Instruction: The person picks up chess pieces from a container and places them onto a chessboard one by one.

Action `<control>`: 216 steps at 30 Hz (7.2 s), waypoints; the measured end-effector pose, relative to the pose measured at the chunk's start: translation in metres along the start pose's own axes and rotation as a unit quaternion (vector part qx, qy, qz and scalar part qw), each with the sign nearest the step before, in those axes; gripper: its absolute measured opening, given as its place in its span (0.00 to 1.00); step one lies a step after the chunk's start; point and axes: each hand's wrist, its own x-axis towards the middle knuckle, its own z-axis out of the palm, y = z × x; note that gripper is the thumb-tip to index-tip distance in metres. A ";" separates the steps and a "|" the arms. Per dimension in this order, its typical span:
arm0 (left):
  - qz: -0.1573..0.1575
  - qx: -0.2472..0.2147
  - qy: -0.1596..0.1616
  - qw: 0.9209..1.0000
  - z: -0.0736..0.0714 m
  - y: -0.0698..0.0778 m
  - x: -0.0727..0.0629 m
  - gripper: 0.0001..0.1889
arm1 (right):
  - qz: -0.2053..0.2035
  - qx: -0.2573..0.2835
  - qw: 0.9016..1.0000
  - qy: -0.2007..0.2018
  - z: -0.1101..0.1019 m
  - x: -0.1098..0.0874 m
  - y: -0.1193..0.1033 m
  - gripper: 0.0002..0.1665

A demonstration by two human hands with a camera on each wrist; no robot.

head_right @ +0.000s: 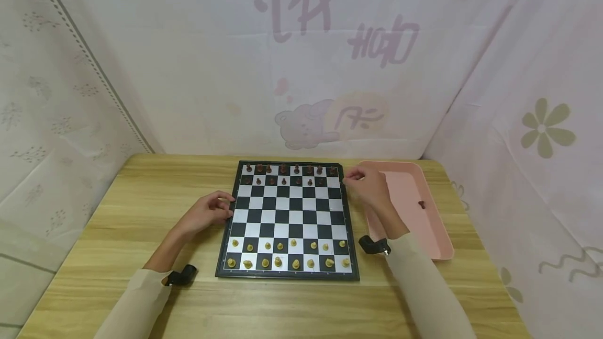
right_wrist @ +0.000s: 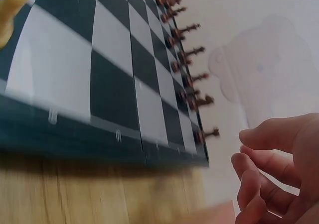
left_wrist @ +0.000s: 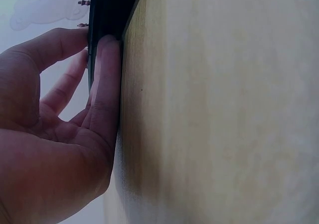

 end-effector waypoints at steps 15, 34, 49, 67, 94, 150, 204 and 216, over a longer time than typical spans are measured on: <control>-0.008 0.009 0.005 1.000 0.000 0.001 -0.001 0.19 | 0.062 -0.072 0.995 0.025 -0.070 -0.037 0.062 0.20; -0.009 0.006 0.008 1.000 0.000 0.003 -0.001 0.19 | 0.100 -0.116 0.987 0.049 -0.118 -0.062 0.112 0.22; -0.004 -0.004 -0.004 1.000 0.000 0.002 0.001 0.19 | 0.096 -0.204 0.974 -0.011 -0.122 -0.052 0.127 0.22; -0.007 -0.005 -0.006 1.000 -0.001 0.001 0.001 0.18 | 0.128 -0.223 0.965 -0.059 -0.122 -0.052 0.125 0.18; 0.002 -0.002 -0.001 1.000 0.000 -0.002 0.002 0.17 | 0.118 -0.053 0.990 0.047 -0.113 -0.050 0.089 0.27; 0.000 0.005 -0.001 1.000 0.000 -0.003 0.003 0.18 | 0.057 0.063 0.996 0.016 -0.029 -0.001 0.031 0.23; -0.006 -0.013 -0.001 1.000 0.001 -0.002 0.004 0.18 | 0.012 0.000 0.999 -0.034 0.032 0.021 -0.005 0.06; -0.003 -0.006 -0.001 1.000 0.001 -0.001 0.003 0.18 | 0.026 -0.017 0.998 -0.053 0.036 0.023 -0.004 0.09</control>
